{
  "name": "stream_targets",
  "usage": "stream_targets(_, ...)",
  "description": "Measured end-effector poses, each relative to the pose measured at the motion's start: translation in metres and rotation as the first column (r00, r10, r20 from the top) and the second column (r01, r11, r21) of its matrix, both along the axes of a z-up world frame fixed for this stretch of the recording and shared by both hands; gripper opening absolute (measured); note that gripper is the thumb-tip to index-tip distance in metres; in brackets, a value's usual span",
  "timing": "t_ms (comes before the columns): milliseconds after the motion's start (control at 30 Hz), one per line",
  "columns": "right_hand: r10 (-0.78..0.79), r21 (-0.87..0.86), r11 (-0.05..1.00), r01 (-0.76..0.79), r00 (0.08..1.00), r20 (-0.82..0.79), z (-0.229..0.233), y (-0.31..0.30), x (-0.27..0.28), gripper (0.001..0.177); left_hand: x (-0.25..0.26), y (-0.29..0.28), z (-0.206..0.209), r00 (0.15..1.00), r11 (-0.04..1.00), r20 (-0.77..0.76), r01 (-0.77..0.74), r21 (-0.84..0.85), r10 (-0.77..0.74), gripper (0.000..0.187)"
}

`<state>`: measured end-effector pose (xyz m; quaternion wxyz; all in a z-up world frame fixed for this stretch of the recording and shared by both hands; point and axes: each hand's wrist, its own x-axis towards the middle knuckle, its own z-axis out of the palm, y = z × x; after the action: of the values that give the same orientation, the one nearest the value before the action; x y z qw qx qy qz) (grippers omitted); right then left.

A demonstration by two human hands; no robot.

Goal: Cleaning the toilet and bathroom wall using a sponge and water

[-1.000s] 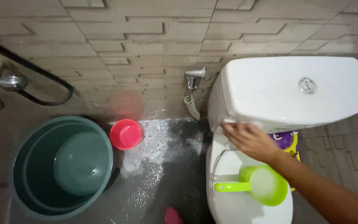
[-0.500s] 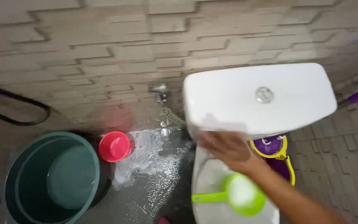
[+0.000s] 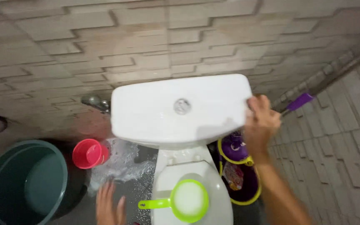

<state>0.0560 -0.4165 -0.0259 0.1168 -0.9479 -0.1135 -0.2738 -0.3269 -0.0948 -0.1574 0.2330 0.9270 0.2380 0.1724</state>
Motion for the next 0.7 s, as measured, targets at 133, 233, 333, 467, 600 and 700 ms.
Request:
stream_targets(133, 0.376, 0.143, 0.924, -0.355, 0.909, -0.178, 0.033, 0.043, -0.042, 0.021, 0.204, -0.062, 0.124, 0.959, 0.950, 0.058, 0.263, 0.169, -0.276, 0.062)
stream_targets(233, 0.209, 0.019, 0.977, -0.210, 0.949, -0.236, 0.027, 0.016, -0.007, 0.012, 0.283, -0.085, 0.138, 0.936, 0.882, 0.025, 0.321, 0.344, -0.351, 0.062)
stream_targets(333, 0.212, 0.405, 0.906, -0.122, 0.959, -0.185, -0.045, -0.034, 0.092, 0.043, 0.308, -0.086, 0.137, 0.922, 0.861, 0.025, 0.352, 0.367, -0.387, 0.071)
stream_targets(467, 0.270, 0.662, 0.749, -0.027, 0.924, -0.269, -0.041, -0.027, 0.083, 0.037, 0.307, -0.088, 0.137, 0.919, 0.813, -0.030, 0.362, 0.456, -0.392, 0.068)
stream_targets(600, 0.307, 0.637, 0.748, -0.185, 0.948, -0.085, -0.056, -0.039, 0.051, 0.033, 0.313, -0.093, 0.138, 0.920, 0.816, -0.055, 0.369, 0.444, -0.387, 0.074)
stream_targets(700, 0.283, 0.686, 0.701, -0.195, 0.959, -0.016, -0.068, -0.023, 0.109, 0.034, 0.316, -0.094, 0.137, 0.919, 0.814, -0.067, 0.376, 0.443, -0.388, 0.077)
